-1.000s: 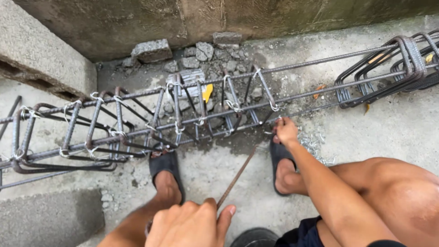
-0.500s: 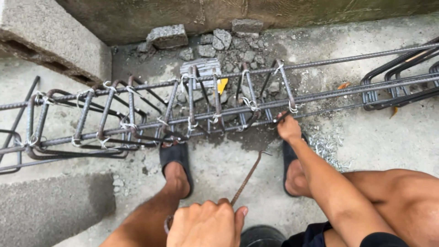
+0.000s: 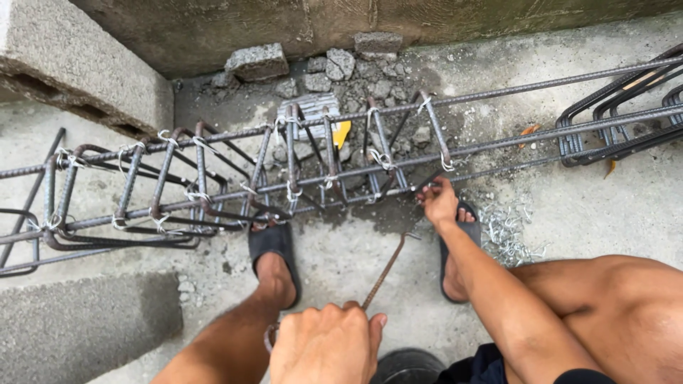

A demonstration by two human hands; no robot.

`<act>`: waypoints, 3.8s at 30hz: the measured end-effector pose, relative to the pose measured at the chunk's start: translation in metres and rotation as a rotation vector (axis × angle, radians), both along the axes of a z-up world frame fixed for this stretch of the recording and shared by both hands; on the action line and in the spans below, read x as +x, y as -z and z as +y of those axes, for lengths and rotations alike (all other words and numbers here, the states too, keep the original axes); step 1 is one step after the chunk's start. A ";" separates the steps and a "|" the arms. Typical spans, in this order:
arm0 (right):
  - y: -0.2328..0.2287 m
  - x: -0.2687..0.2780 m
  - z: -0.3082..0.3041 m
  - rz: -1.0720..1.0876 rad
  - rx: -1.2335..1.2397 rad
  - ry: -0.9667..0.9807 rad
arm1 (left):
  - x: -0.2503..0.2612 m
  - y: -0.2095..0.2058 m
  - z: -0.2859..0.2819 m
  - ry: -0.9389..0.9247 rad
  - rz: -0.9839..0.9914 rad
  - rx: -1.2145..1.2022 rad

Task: Tying steel rebar intersections with wire using a manual hook tool.

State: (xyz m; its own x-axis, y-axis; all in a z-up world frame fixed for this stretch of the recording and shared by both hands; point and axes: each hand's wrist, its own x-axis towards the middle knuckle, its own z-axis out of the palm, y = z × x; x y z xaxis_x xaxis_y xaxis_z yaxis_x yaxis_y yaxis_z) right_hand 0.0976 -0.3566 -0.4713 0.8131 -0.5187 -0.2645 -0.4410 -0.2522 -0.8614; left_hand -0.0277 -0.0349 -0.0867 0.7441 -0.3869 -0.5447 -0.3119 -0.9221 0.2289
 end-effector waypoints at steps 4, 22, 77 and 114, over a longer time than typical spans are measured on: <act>0.001 -0.006 0.004 0.019 -0.009 0.076 | -0.001 0.000 -0.003 -0.016 0.009 0.017; 0.032 0.000 -0.001 -0.172 0.482 0.290 | 0.013 0.051 -0.054 -0.438 0.322 -0.290; 0.082 0.003 0.004 -0.315 0.213 0.248 | 0.030 0.078 -0.101 -0.426 0.379 -0.268; 0.061 -0.009 0.006 0.036 0.588 0.206 | -0.003 0.175 -0.096 -0.736 0.351 -0.328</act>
State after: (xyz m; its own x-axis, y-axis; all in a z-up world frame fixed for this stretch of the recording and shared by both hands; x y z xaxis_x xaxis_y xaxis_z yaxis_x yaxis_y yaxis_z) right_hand 0.0887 -0.3506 -0.5322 0.6970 -0.4234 -0.5788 -0.4612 0.3534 -0.8139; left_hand -0.0306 -0.1311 -0.2613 0.6765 -0.0519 -0.7346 0.4747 -0.7319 0.4889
